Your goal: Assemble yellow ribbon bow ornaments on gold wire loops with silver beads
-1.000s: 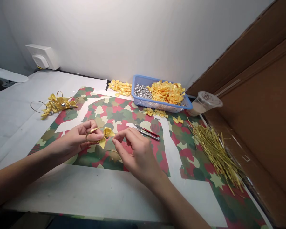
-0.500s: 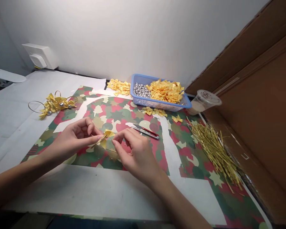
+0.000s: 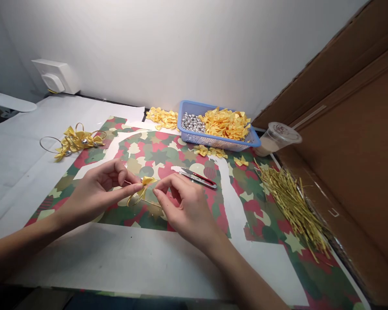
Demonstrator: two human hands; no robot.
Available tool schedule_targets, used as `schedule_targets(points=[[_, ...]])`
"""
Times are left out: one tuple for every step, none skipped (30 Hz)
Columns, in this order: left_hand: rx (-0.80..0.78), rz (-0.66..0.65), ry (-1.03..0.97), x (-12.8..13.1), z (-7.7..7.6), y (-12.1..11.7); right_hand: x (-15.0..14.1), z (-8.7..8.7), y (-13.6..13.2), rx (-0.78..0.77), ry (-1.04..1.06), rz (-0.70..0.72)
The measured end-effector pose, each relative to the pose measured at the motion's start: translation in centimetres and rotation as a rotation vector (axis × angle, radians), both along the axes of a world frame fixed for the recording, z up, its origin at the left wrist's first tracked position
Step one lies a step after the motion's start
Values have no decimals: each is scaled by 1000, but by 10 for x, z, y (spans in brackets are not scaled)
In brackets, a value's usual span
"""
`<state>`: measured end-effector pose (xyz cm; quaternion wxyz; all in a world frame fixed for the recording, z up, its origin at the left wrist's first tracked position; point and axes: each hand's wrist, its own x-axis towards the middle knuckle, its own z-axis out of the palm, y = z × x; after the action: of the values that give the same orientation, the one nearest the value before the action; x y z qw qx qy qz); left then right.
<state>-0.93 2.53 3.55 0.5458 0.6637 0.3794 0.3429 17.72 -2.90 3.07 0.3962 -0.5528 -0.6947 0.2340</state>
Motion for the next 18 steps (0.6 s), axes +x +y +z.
schedule_targets(points=[[4,0,-1,0,-1,0,0,0,0,-1,4,0],[0,-2,-6,0,-1,1,0,0,0,-1,7,-1],[-11,-3,-14,0,-2,1,1,-1,-1,-1,8,-1],[-27,-3,-27,0,-2,2,1,-1,-1,-2,9,-1],[-48,-5,-42,0,-3,2,1,-1,-1,-3,12,-3],[-73,-6,-59,0,-3,2,1,-1,-1,-2,16,-6],[-102,-7,-77,0,-3,3,1,-1,-1,0,22,-10],[-131,-9,-93,0,-2,3,1,-1,-1,4,28,-15],[-157,-12,-106,0,-2,3,1,-1,-2,7,33,-19],[-179,-16,-117,0,-1,3,1,-1,-2,12,36,-22],[-196,-20,-125,1,0,3,1,-1,-2,19,37,-23],[-209,-22,-131,1,1,3,0,-1,-2,25,35,-23],[-218,-24,-134,2,1,3,1,-1,-2,30,32,-23],[-223,-23,-136,2,2,3,1,-1,-2,33,30,-23],[-227,-20,-138,3,2,3,1,-2,-2,37,27,-24],[-233,-18,-139,3,2,3,1,-2,-2,40,24,-25],[-239,-16,-140,4,2,4,1,-2,-2,43,22,-25],[-246,-17,-141,4,2,4,1,-3,-2,48,20,-23]])
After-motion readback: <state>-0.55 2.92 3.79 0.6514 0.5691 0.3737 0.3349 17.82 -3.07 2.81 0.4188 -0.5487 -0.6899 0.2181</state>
